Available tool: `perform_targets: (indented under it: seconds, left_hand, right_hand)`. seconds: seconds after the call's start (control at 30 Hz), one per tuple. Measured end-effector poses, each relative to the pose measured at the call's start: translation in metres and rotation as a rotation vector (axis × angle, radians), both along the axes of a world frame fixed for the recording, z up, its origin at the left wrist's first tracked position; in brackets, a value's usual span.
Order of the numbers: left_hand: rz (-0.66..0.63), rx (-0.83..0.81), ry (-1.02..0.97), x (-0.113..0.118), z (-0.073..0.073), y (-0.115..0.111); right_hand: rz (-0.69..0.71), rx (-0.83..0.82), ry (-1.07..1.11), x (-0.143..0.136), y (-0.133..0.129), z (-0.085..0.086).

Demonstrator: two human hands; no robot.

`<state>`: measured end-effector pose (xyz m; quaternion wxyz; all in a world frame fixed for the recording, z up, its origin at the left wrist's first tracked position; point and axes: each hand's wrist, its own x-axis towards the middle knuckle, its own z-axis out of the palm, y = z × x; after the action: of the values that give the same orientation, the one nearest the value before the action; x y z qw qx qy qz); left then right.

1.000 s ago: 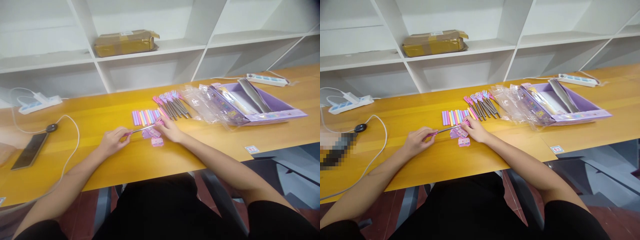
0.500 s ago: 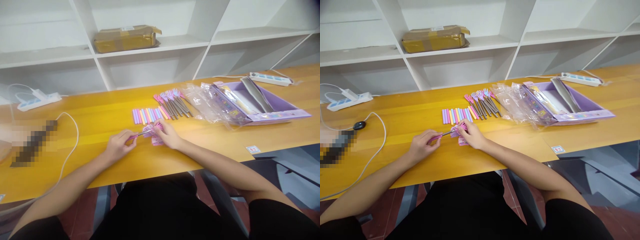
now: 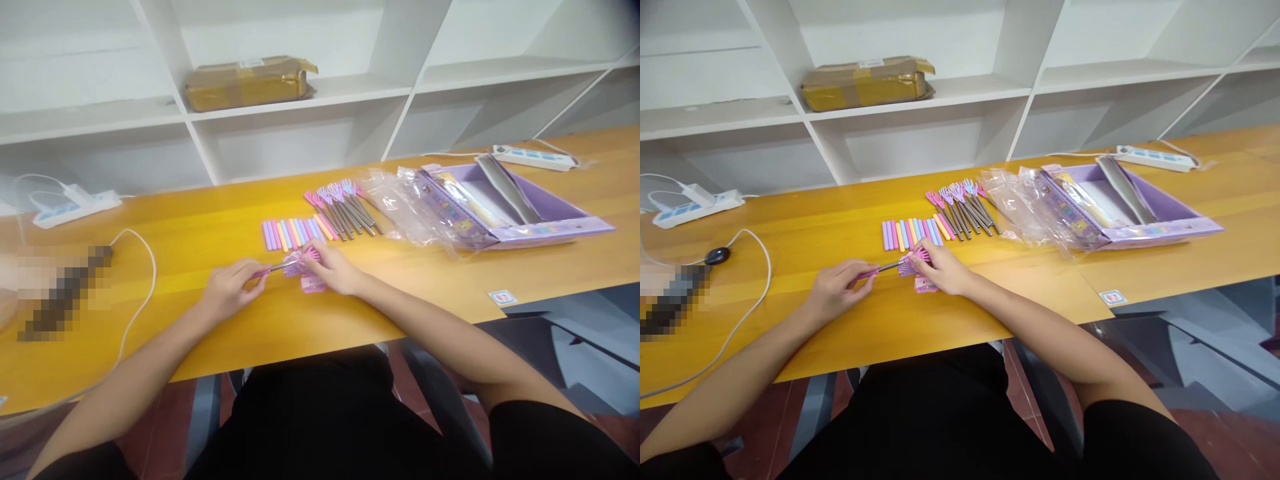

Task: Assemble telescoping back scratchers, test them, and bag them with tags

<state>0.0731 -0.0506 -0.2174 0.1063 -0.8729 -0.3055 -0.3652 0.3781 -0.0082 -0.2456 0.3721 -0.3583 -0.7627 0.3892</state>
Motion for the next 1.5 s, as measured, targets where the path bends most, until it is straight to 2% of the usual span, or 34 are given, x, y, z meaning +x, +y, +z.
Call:
perform_targets:
  seconds: [0.13,0.53,0.73,1.13,1.3,1.5]
  left_hand:
    - [-0.008,-0.023,0.005,-0.003,-0.005,0.005]
    - [-0.026,0.011,-0.008,-0.001,-0.003,0.001]
    - [-0.033,0.008,-0.002,-0.001,-0.004,0.002]
    - [-0.034,-0.012,0.017,0.001,-0.001,0.0]
    - [0.07,-0.035,0.167,-0.003,-0.007,0.004]
    - [0.128,-0.062,0.326,-0.004,-0.016,0.007]
  right_hand:
    - [0.037,0.066,-0.08,0.006,0.008,-0.001]
    - [0.061,0.184,-0.047,0.015,0.006,0.015]
    - [0.06,0.236,-0.053,0.015,0.009,0.013]
    - [0.127,0.495,-0.048,0.016,0.012,0.011]
    - [0.17,0.588,-0.107,0.017,0.012,0.007]
    - [0.167,0.6,-0.229,0.014,0.008,0.006]
